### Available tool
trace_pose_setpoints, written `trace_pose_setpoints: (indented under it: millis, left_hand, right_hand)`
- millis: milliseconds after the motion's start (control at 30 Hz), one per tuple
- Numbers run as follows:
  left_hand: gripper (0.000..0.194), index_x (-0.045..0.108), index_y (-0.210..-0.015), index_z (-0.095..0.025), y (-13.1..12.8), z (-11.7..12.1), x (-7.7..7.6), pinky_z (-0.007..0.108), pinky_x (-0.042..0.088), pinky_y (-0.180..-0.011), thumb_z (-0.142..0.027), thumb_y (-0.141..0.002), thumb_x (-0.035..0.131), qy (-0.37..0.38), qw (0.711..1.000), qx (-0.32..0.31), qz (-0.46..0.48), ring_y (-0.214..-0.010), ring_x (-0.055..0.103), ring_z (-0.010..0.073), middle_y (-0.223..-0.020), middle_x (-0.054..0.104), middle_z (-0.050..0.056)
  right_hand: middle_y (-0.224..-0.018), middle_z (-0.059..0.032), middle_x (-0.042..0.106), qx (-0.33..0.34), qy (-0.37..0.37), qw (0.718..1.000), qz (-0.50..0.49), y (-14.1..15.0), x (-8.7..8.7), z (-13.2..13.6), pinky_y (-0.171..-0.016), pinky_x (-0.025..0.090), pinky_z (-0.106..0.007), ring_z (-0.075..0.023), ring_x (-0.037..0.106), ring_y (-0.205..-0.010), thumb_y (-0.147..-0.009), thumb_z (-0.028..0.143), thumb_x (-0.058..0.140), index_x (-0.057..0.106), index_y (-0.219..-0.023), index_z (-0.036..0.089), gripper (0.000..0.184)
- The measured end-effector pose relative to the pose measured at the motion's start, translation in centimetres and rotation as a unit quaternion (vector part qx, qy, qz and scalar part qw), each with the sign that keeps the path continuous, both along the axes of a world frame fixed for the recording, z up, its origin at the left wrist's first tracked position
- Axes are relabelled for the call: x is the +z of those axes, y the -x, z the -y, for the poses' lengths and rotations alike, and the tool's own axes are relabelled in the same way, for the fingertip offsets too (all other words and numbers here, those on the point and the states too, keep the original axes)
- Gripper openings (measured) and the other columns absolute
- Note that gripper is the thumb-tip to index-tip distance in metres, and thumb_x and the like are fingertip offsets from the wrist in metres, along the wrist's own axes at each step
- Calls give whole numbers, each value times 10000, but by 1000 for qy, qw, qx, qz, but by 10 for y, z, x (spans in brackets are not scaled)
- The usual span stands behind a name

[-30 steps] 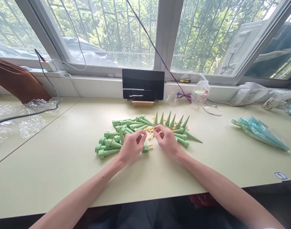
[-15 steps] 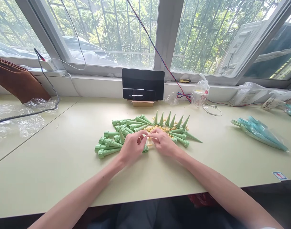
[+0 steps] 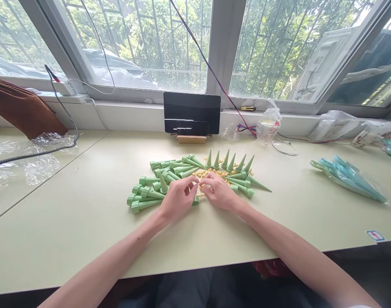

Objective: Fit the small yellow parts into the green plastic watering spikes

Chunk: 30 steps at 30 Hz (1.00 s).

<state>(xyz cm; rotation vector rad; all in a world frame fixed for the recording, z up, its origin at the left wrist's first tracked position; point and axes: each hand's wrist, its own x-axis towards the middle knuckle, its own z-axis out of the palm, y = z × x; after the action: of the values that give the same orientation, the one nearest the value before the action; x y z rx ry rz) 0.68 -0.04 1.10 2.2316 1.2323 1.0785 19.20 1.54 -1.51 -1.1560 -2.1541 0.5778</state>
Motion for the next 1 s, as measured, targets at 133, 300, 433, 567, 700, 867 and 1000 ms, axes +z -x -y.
trace_pose_setpoints:
  millis: [133,300,433,567,700,867,1000]
  left_hand:
    - [112,639,-877,-189,0,0,0,197,350,-503,-213,-894,530,-3,1000,-1,-3,-474,388,79,-571,528,-58]
    - [118,641,-872,-190,0,0,2,199,363,-505,-212,-893,527,-6,1000,-2,-2,-469,396,81,-572,542,-56]
    - [120,642,-870,-191,-1,1,2,200,372,-512,-218,-897,528,-4,1000,-4,-3,-475,413,83,-578,551,-54]
    - [128,647,-877,-192,0,1,1,202,375,-516,-229,-904,527,-1,1000,-2,-4,-482,417,84,-590,558,-49]
    - [132,654,-892,-194,1,0,0,207,387,-527,-229,-907,527,0,1000,-3,-6,-495,444,90,-586,560,-48]
    - [113,660,-892,-190,0,1,1,221,421,-557,-208,-885,548,-6,1000,-14,-1,-533,502,106,-620,597,-31]
    - [120,676,-895,-196,-1,2,2,232,435,-578,-187,-871,559,-17,999,-29,-4,-564,508,110,-692,625,-14]
  right_hand:
    - [-992,-51,542,0,10,1000,-2,0,0,0,-765,451,-319,-171,547,-857,-905,135,531,673,-1002,216,190]
    - [-979,-48,531,-4,15,1000,5,-1,1,0,-775,454,-325,-173,546,-843,-911,159,527,645,-963,206,137]
    - [-993,-59,534,-10,16,1000,12,0,2,0,-785,455,-332,-186,550,-869,-914,160,507,605,-958,195,113]
    - [-1000,-63,557,-16,8,1000,-1,1,3,1,-768,450,-331,-179,543,-832,-936,182,486,564,-950,189,80]
    - [-962,-49,589,-13,-14,999,-47,3,5,2,-752,442,-313,-164,538,-795,-952,206,484,541,-917,188,69]
    - [-926,-44,609,-21,-15,994,-103,5,10,5,-681,439,-279,-155,548,-761,-946,223,504,541,-921,188,56]
    - [-935,-46,623,-17,-9,992,-125,6,11,6,-635,438,-267,-153,562,-742,-946,251,515,552,-942,192,70]
